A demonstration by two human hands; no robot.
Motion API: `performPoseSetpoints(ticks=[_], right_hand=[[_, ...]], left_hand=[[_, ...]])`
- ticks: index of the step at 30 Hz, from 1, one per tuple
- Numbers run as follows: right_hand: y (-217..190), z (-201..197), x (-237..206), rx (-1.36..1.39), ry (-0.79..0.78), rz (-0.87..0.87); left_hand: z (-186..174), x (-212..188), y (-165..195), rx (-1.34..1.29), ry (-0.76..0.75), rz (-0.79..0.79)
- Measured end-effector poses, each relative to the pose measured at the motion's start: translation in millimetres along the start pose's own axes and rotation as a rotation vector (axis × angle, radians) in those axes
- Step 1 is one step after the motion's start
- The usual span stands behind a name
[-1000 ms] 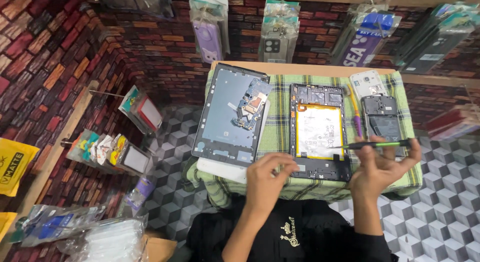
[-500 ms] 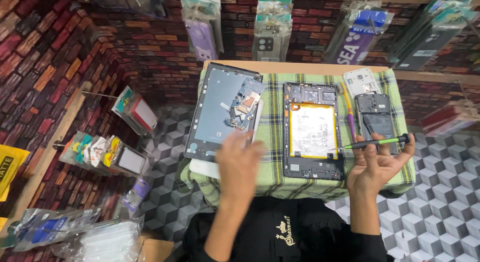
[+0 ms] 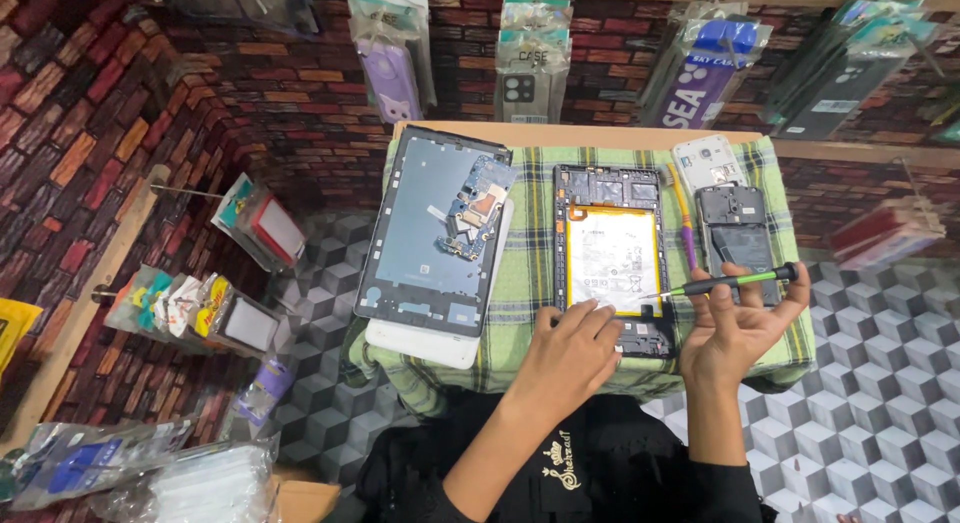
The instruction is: The person disassembles a tablet by removing screws and lifting the screen. They disconnect the battery and ribbon cables, then reposition internal components and the motherboard. The person reconnects cables and places the motherboard back into the chassis.
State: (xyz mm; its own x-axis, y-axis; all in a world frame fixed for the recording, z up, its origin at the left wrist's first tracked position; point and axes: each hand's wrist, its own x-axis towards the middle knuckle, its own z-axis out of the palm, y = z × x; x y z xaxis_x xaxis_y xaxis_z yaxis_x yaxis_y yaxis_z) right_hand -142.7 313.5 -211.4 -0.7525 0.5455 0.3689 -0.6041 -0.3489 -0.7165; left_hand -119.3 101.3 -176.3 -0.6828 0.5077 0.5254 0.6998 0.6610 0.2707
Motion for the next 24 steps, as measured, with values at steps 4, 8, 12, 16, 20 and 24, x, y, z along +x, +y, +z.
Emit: performPoseSetpoints(ticks=[4,8,12,16,20,24], right_hand=[[9.2,-12.9,6.2,-0.008,0.006,-0.009],[11.6,-17.7,9.0,0.011,0.010,-0.015],[9.4,-17.7,8.5,0.025,0.017,-0.015],[9.8,-20.0,13.5,0.026,0.021,-0.012],[10.2,-22.2,16.3,0.029,0.022,-0.011],[11.2,-24.0,15.8,0.028,0.019,-0.017]], left_hand=[[20.9,6.6,-2.2,0.037,0.045,0.039],[28.5,8.5,-6.3,0.114,0.094,0.087],[25.8,5.4,-7.7,0.086,0.130,0.115],[27.5,10.7,-10.5,-0.099,0.104,0.060],[22.7,12.3,-11.4,-0.166,0.065,0.022],[10.0,11.9,-8.1,-0.145,0.123,0.009]])
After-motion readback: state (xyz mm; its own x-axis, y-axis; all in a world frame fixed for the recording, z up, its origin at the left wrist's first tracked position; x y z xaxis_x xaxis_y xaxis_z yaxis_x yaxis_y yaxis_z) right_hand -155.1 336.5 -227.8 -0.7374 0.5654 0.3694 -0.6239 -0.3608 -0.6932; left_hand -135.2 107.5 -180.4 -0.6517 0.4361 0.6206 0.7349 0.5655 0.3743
